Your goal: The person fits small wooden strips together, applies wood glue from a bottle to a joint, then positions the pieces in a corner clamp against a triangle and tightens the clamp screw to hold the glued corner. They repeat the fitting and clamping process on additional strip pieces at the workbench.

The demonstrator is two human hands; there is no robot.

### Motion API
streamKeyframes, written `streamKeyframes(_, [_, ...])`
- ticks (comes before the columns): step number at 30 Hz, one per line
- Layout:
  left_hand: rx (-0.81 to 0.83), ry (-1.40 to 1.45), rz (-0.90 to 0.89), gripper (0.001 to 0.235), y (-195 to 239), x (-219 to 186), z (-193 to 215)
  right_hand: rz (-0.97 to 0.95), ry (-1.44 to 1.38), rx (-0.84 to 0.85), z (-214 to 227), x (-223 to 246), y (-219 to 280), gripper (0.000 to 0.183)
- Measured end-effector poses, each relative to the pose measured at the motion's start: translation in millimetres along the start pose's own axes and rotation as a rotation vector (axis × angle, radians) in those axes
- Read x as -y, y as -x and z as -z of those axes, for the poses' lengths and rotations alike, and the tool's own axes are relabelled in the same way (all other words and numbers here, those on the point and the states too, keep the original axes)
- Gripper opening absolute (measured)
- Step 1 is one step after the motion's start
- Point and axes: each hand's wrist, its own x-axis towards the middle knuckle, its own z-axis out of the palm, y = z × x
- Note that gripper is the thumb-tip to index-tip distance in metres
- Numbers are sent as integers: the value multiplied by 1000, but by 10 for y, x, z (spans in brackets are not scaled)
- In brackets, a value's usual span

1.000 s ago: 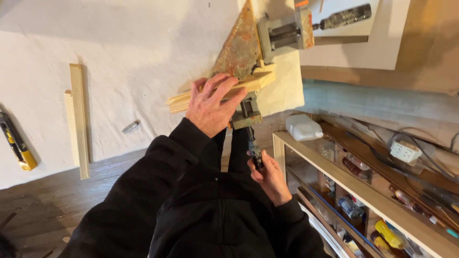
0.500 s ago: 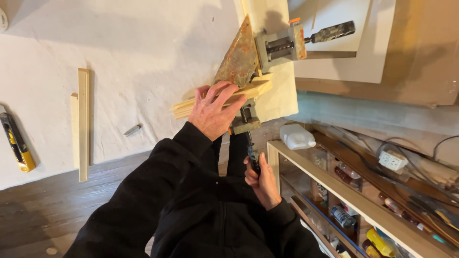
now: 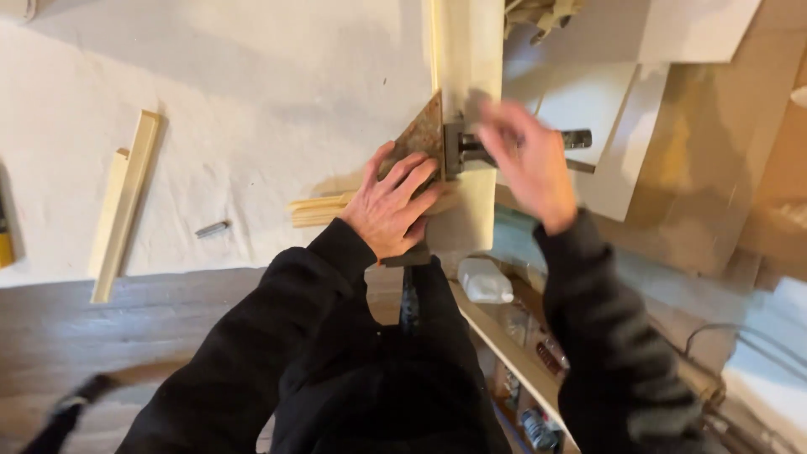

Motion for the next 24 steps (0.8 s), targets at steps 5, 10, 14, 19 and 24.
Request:
streamKeyframes(5, [140, -78, 65, 66, -128, 0, -97, -32, -236, 334, -234, -520, -1172, 36])
streamKeyframes(10, [193, -131, 101, 69, -155, -14, -130, -115, -531, 445, -368, -655, -1377, 34])
streamKeyframes(14, [160, -137, 101, 64, -140, -40, -181, -132, -582, 458, -373, -693, -1361, 33])
streamKeyframes(19, [145, -138, 82, 54, -111, -54, -226, -190, -610, 470, -379, -659, -1329, 35])
streamKeyframes(24, [197, -209, 56, 56, -134, -46, -225, -174, -557, 502, -361, -654, -1367, 32])
